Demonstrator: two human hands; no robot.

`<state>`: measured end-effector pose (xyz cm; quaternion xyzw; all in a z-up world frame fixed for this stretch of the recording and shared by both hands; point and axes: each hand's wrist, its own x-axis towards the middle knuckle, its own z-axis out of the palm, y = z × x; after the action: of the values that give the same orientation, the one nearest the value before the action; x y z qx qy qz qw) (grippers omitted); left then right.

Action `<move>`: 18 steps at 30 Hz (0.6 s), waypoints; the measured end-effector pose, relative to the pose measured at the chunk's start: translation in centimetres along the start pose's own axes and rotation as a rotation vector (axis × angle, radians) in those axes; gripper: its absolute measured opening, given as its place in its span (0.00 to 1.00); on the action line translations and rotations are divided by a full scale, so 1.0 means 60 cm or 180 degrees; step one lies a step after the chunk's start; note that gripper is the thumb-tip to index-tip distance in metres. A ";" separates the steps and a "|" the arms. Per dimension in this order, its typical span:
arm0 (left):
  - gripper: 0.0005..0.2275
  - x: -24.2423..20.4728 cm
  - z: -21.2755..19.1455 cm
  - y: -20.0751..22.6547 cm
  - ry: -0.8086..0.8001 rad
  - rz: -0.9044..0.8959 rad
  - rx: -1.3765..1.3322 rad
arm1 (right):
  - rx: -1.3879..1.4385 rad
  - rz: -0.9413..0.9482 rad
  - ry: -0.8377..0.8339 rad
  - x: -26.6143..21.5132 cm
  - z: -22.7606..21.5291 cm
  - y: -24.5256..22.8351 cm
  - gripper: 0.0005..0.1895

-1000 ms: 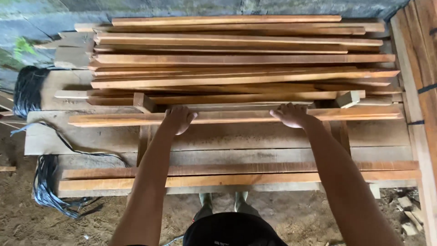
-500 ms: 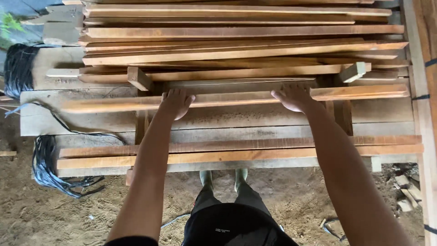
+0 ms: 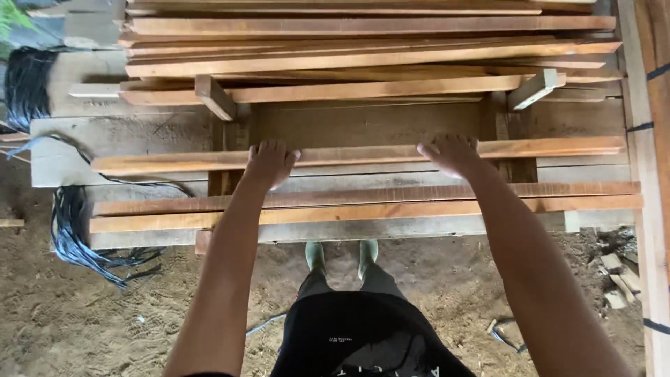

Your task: Organizing and securing long wooden strips into a bundle using a plastic strap and a manual tool.

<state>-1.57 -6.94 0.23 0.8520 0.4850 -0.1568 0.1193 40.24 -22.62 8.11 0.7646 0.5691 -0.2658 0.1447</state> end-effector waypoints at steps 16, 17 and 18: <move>0.16 -0.103 0.041 0.017 0.0966 0.0297 -0.0091 | -0.0190 -0.0088 0.0476 -0.116 0.044 -0.019 0.31; 0.14 -0.113 0.054 0.017 0.1184 0.0351 -0.0054 | -0.0163 -0.0107 0.0530 -0.116 0.062 -0.012 0.31; 0.13 -0.124 0.066 0.017 0.1403 0.0405 -0.0016 | -0.0137 -0.0126 0.0583 -0.117 0.081 -0.006 0.32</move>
<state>-4.88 -14.73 -0.50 0.8943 0.4450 0.0421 0.0222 37.25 -30.60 8.16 0.7709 0.6006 -0.1853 0.1031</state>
